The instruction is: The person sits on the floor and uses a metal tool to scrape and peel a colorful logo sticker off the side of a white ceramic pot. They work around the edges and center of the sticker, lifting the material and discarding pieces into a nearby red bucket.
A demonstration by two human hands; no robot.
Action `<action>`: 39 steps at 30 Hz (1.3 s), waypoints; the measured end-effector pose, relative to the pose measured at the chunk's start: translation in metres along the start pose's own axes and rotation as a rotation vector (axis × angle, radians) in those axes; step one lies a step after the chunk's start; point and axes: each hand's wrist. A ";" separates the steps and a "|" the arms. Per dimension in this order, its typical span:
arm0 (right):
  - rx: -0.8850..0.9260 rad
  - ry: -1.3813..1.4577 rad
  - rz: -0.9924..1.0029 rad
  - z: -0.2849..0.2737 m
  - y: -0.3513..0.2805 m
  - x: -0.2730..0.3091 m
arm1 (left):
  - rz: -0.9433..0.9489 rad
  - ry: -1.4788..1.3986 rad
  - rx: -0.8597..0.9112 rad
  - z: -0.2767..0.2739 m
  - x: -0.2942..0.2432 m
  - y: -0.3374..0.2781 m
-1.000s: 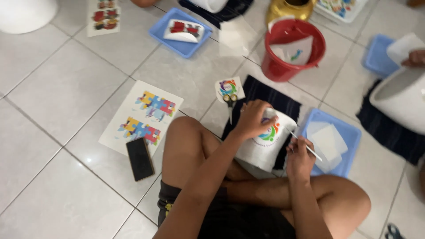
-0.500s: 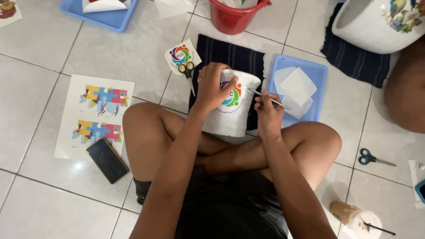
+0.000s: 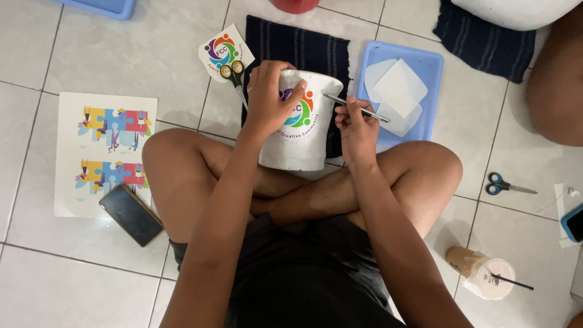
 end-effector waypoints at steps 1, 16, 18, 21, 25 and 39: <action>0.013 0.004 0.002 0.002 0.000 0.003 | 0.003 -0.011 0.010 0.000 0.001 0.000; -0.012 0.041 0.195 0.004 -0.003 0.007 | 0.314 0.265 0.149 -0.013 -0.045 -0.013; -0.040 0.041 0.212 0.008 -0.006 0.013 | 0.325 0.291 0.165 -0.016 -0.048 -0.012; -0.115 0.086 0.252 0.010 -0.006 0.019 | 0.348 0.333 0.158 -0.013 -0.049 -0.010; -0.174 0.160 0.268 0.008 -0.004 0.017 | 0.387 0.370 0.085 -0.003 -0.046 -0.008; -0.125 0.025 0.258 0.011 -0.007 0.020 | 0.424 0.373 0.060 -0.011 -0.053 -0.007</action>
Point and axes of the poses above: each hand's wrist, its own y-axis towards the middle knuckle, its own z-axis out of the palm, x = y × z
